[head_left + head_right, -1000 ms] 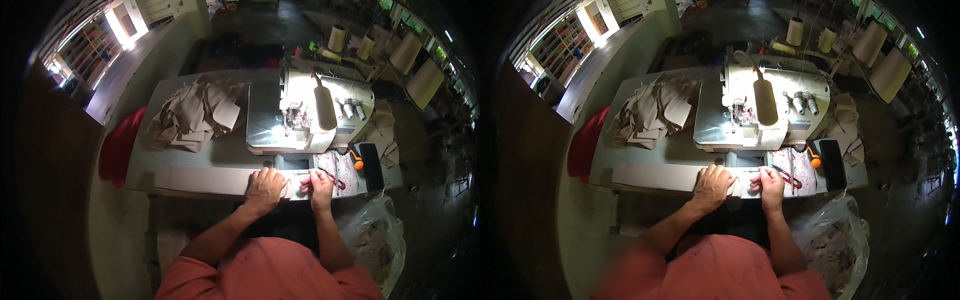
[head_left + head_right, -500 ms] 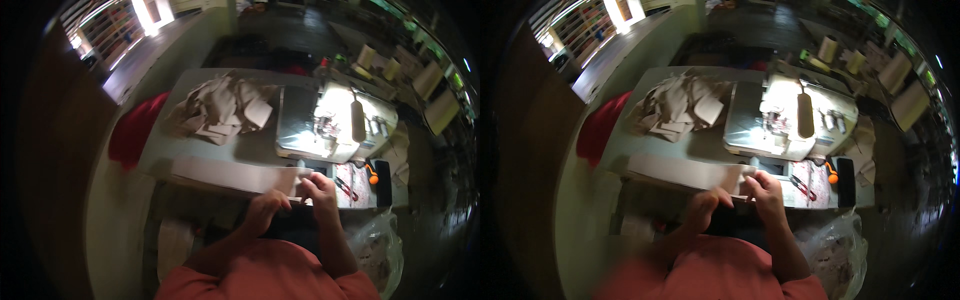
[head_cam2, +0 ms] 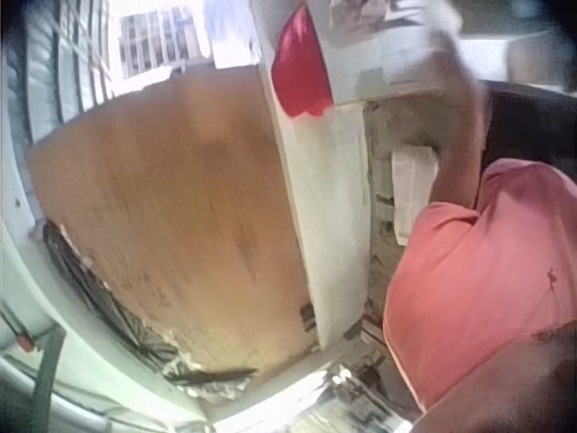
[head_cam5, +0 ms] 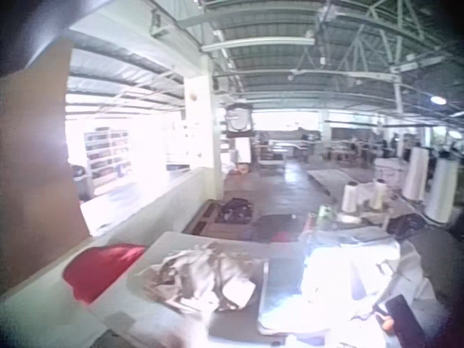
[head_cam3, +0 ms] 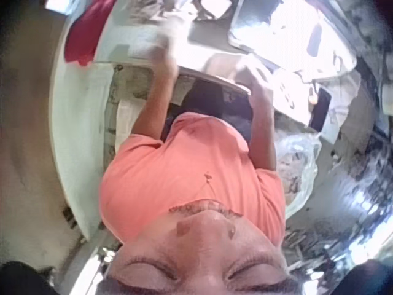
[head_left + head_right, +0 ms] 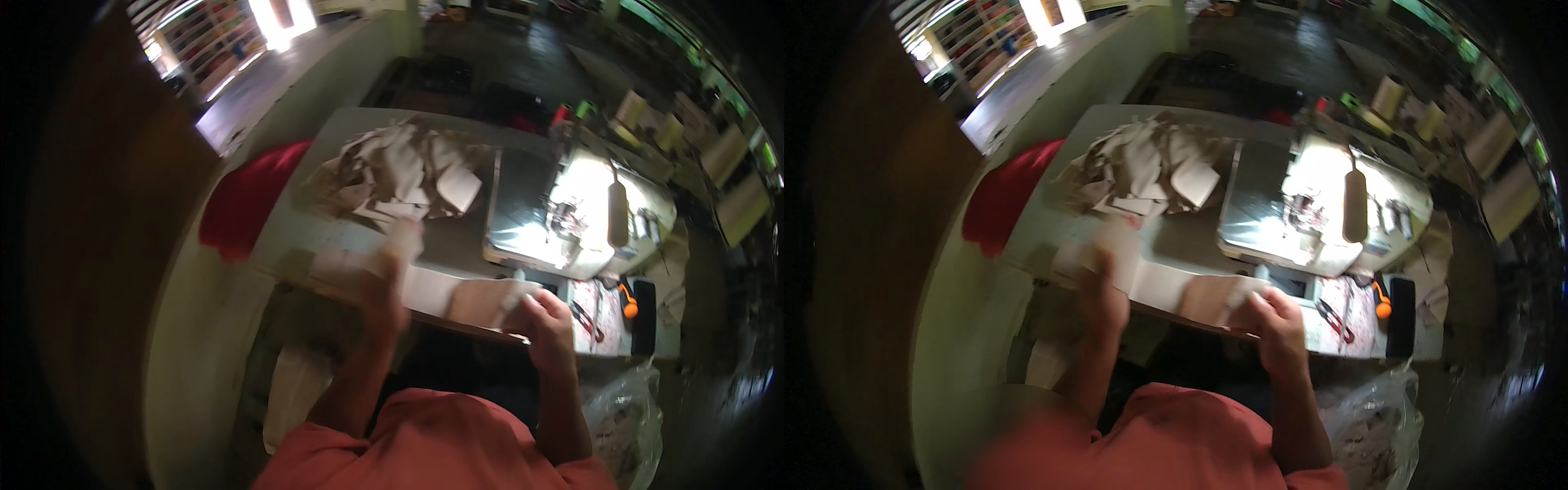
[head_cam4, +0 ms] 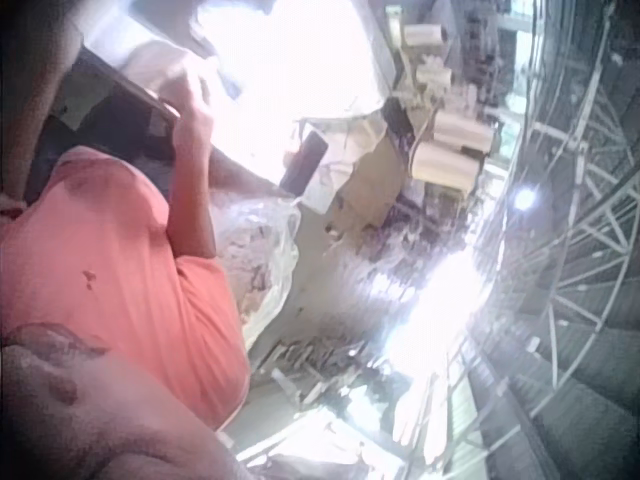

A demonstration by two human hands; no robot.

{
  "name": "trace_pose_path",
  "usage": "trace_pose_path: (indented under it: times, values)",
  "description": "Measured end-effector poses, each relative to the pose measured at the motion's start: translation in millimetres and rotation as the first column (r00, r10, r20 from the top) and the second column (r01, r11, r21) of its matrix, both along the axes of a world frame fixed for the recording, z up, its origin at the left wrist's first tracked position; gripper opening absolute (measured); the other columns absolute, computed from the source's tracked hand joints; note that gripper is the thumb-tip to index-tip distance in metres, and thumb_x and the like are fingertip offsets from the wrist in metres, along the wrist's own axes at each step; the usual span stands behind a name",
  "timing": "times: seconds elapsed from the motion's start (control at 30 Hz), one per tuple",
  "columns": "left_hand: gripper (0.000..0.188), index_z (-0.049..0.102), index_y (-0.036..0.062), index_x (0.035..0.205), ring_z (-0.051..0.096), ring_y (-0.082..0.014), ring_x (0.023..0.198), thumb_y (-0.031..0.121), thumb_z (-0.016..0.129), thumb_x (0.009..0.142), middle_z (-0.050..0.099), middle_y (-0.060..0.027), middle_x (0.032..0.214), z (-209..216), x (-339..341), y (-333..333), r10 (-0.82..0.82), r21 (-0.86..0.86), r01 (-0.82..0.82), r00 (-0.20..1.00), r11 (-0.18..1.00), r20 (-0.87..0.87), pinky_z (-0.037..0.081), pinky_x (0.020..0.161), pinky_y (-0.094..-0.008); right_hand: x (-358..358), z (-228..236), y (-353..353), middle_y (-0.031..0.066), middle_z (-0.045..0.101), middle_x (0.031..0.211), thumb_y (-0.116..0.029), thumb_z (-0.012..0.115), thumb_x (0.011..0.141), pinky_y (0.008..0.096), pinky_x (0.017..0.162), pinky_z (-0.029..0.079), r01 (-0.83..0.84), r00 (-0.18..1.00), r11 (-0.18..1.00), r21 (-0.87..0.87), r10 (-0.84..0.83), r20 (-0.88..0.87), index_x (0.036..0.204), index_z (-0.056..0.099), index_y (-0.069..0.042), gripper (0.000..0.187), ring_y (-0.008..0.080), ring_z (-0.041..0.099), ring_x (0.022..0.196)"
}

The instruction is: The person repeatedly folds light-colored fabric strips by hand on a worktable in front of a sewing machine. They pick up each strip, fold it, and place it on a growing pile to the left of the sewing machine.

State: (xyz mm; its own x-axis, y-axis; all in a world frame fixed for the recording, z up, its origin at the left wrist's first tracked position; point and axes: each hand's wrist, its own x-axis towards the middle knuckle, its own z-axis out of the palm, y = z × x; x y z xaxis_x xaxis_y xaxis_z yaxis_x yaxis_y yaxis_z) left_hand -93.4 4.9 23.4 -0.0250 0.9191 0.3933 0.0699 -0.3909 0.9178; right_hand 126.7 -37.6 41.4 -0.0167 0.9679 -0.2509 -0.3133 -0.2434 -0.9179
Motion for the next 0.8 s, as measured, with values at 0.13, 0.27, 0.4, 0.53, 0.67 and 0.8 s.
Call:
trace_pose_path:
  times: [0.13, 0.27, 0.4, 0.53, 0.67, 0.8]
  values:
    - [0.066, 0.024, -0.0003, 0.126, 0.013, -0.0395, 0.123, 0.027, 0.056, 0.075, 0.019, -0.0195, 0.133, 21, 74, -29, -0.155, 0.105, 0.351, 0.639, 0.931, -0.754, 0.014, 0.097, -0.0505, -11, 7, -3, 0.0052, 0.055, 0.079, -0.021, 0.046, 0.084, 0.0221, 0.054, 0.049, 0.002, 0.975, 1.000, 0.007, -0.001, -0.221, 0.089, 0.052, 0.000, 0.023, 0.0106, 0.056, 0.066]
    - [0.082, 0.016, -0.0002, 0.128, 0.011, -0.0350, 0.125, 0.032, 0.063, 0.069, 0.013, -0.0188, 0.135, 24, 78, -29, -0.366, -0.050, 0.443, 0.664, 0.895, -0.653, 0.013, 0.100, -0.0432, 2, 6, -16, 0.0035, 0.056, 0.082, -0.013, 0.050, 0.082, 0.0198, 0.062, 0.045, -0.080, 0.992, 0.994, 0.076, 0.086, -0.091, 0.095, 0.054, 0.002, 0.020, 0.0080, 0.054, 0.073]
    - [0.069, 0.031, -0.0021, 0.123, 0.033, -0.0236, 0.117, 0.037, 0.059, 0.073, 0.039, -0.0172, 0.122, 32, 72, -1, -0.595, -0.262, 0.535, 0.747, 0.803, -0.297, 0.026, 0.095, -0.0316, 5, 11, -19, 0.0019, 0.057, 0.084, -0.005, 0.049, 0.080, 0.0203, 0.064, 0.044, -0.089, 0.996, 0.980, 0.176, 0.088, 0.012, 0.096, 0.055, 0.003, 0.018, 0.0060, 0.052, 0.073]
    - [0.044, 0.051, -0.0010, 0.101, 0.050, -0.0124, 0.089, 0.035, 0.058, 0.076, 0.055, -0.0076, 0.093, 33, 76, 11, -0.700, -0.395, 0.615, 0.705, 0.682, -0.111, 0.039, 0.078, -0.0254, 6, 5, -20, 0.0015, 0.057, 0.080, -0.005, 0.052, 0.079, 0.0200, 0.063, 0.043, -0.061, 0.996, 0.976, 0.210, 0.047, 0.071, 0.095, 0.055, 0.003, 0.018, 0.0058, 0.051, 0.071]
    - [0.024, 0.054, 0.0007, 0.084, 0.048, -0.0055, 0.070, 0.023, 0.057, 0.079, 0.054, -0.0009, 0.075, 47, 78, 12, -0.680, -0.485, 0.560, 0.725, 0.672, -0.104, 0.040, 0.061, -0.0203, 8, 17, -21, 0.0024, 0.058, 0.074, -0.007, 0.055, 0.078, 0.0200, 0.061, 0.044, -0.066, 0.976, 0.988, 0.142, 0.034, 0.215, 0.091, 0.055, 0.003, 0.016, 0.0063, 0.052, 0.068]
    - [0.013, 0.055, 0.0021, 0.080, 0.047, -0.0044, 0.068, 0.015, 0.054, 0.081, 0.052, 0.0017, 0.071, 50, 82, 15, -0.596, -0.383, 0.504, 0.785, 0.774, -0.171, 0.040, 0.059, -0.0202, 14, 7, -26, 0.0043, 0.058, 0.072, -0.007, 0.055, 0.078, 0.0206, 0.058, 0.045, -0.045, 0.994, 0.997, 0.067, 0.037, 0.106, 0.089, 0.056, 0.002, 0.014, 0.0081, 0.055, 0.065]
